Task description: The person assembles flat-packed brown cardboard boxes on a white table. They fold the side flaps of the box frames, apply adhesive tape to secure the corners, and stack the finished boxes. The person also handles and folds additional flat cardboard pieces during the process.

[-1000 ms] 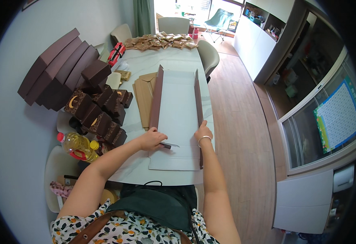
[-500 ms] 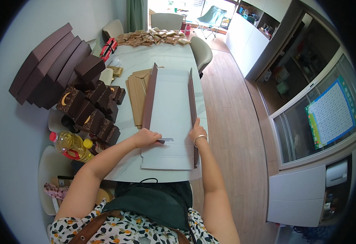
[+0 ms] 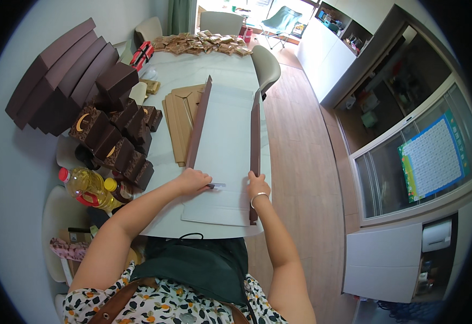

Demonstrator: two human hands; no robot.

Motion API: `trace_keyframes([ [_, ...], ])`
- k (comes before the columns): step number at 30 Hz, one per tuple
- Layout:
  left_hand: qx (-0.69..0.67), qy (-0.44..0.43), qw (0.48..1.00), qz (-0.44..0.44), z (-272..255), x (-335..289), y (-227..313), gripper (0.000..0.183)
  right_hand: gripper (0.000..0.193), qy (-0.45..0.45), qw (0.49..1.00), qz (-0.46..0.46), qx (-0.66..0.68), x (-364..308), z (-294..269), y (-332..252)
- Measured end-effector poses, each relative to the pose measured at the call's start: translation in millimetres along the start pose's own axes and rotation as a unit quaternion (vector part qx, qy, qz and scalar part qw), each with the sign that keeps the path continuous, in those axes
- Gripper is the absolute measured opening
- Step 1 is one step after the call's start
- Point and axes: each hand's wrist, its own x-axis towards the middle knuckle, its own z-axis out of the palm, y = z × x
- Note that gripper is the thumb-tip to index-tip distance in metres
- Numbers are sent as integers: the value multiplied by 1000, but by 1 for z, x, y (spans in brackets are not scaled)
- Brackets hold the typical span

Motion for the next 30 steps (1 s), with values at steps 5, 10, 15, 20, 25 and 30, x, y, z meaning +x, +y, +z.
trace_keyframes([
  [5, 0, 5, 1000, 1, 2, 0, -1, 21, 24, -11, 1000, -15, 15, -35, 9, 11],
  [10, -4, 2, 1000, -3, 4, -2, -2, 22, 45, -195, 977, -61, 65, -23, -21, 25],
  [15, -6, -16, 1000, -9, -4, 1, 1, 23, 65, -404, 901, -60, 148, -13, -69, 42],
  [20, -14, -22, 999, -20, -2, 4, 3, 22, 68, -361, 921, -141, -40, -6, -54, 46],
  [25, -5, 9, 1000, -13, 1, 5, -7, 20, 64, -322, 924, -159, -135, 0, -63, 21],
  [30, -11, 22, 998, -49, -22, 26, -20, 22, 63, -311, 928, -182, -96, 38, -85, 23],
])
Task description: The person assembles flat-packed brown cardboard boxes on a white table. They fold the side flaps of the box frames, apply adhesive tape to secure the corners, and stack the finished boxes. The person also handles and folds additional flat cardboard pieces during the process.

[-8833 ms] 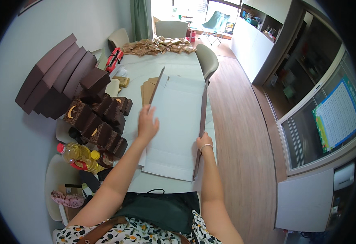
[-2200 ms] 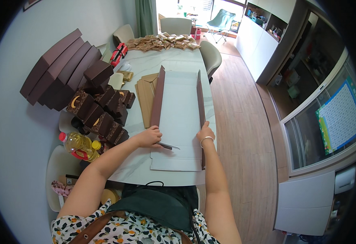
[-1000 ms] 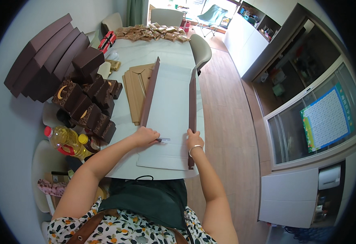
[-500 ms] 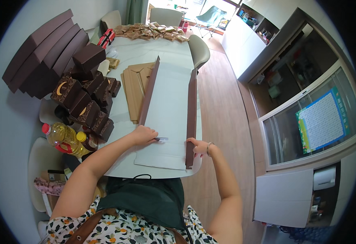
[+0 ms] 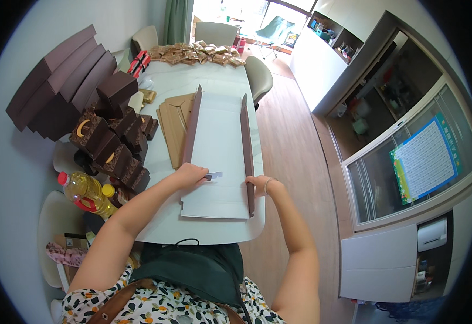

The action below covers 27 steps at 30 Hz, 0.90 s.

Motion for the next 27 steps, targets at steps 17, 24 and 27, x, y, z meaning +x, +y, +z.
trace_keyframes([
  [17, 27, -24, 998, -41, 7, 0, -8, 22, 34, 254, 930, -88, -251, 14, 44, 1],
  [24, 5, -3, 999, -48, 12, 0, -4, 22, 39, 168, 914, -239, -282, 55, 36, 30],
  [27, -12, -5, 998, -53, 12, -4, -4, 21, 46, 121, 953, -218, -173, 45, 25, 27],
])
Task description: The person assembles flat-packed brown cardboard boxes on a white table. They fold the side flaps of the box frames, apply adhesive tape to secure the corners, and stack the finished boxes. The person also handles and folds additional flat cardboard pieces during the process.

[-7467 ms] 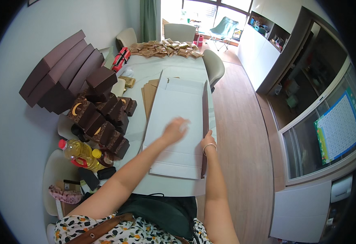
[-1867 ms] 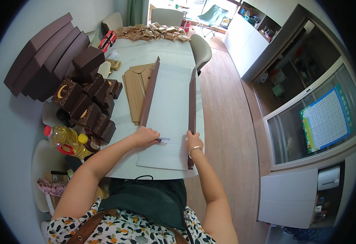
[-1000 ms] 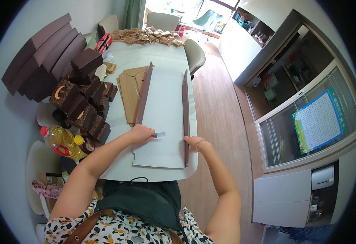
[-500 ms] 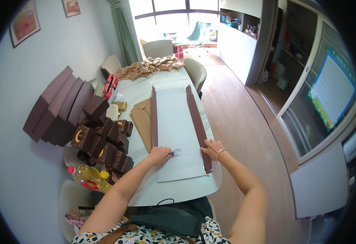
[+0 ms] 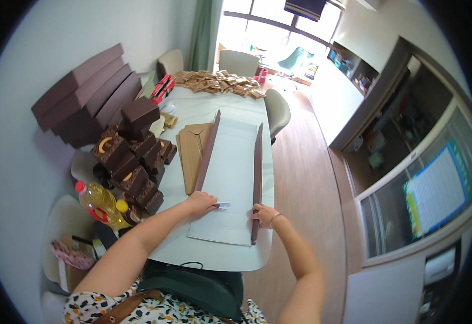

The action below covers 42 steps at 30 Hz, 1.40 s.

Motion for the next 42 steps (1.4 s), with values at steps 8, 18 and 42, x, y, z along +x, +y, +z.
trace_keyframes([
  [8, -3, -15, 1000, -10, -4, 0, 3, 20, 54, -1, 1000, -12, 26, -20, -8, -4],
  [18, 26, -31, 999, 8, -12, -2, 7, 54, 55, 63, 994, -74, 41, -27, 14, 5],
  [42, 13, -48, 998, -40, -16, -2, 20, 74, 44, 73, 991, -2, 111, -17, -6, 0],
])
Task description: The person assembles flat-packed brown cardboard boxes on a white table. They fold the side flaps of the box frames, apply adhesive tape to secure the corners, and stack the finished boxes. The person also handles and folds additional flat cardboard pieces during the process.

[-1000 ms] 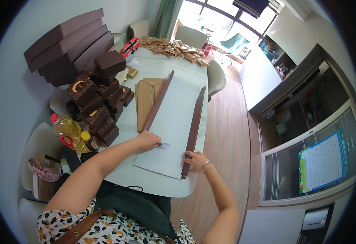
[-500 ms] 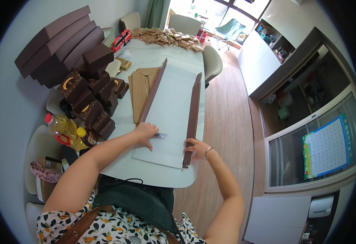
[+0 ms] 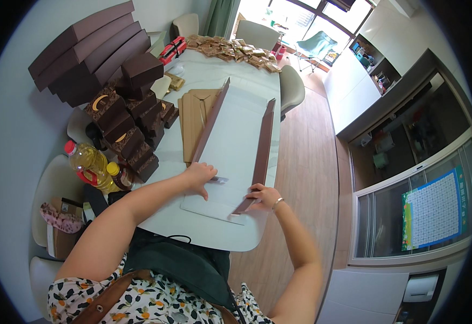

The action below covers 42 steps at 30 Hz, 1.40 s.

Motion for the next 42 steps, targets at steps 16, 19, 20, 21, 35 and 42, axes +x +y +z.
trace_keyframes([
  [16, -19, 76, 997, 16, 17, 6, -7, 24, 29, 274, 947, 51, -157, 31, 29, -50],
  [19, -65, 98, 993, 23, 15, 4, -11, 21, 21, 248, 967, 56, -32, 38, 33, -39],
  [20, -88, 100, 991, 6, 14, 3, -13, 21, 20, 236, 970, 62, -3, 40, 32, -40],
  [21, -111, 102, 988, -11, 12, 4, -15, 20, 21, 217, 973, 82, 1, 42, 30, -41],
  [35, -98, 52, 991, 76, 6, 3, -19, 19, 32, 51, 983, 166, -58, 54, 7, -53],
  [42, -120, 79, 987, 70, 10, -2, -26, 18, 34, 30, 983, 172, -53, 57, 4, -53],
])
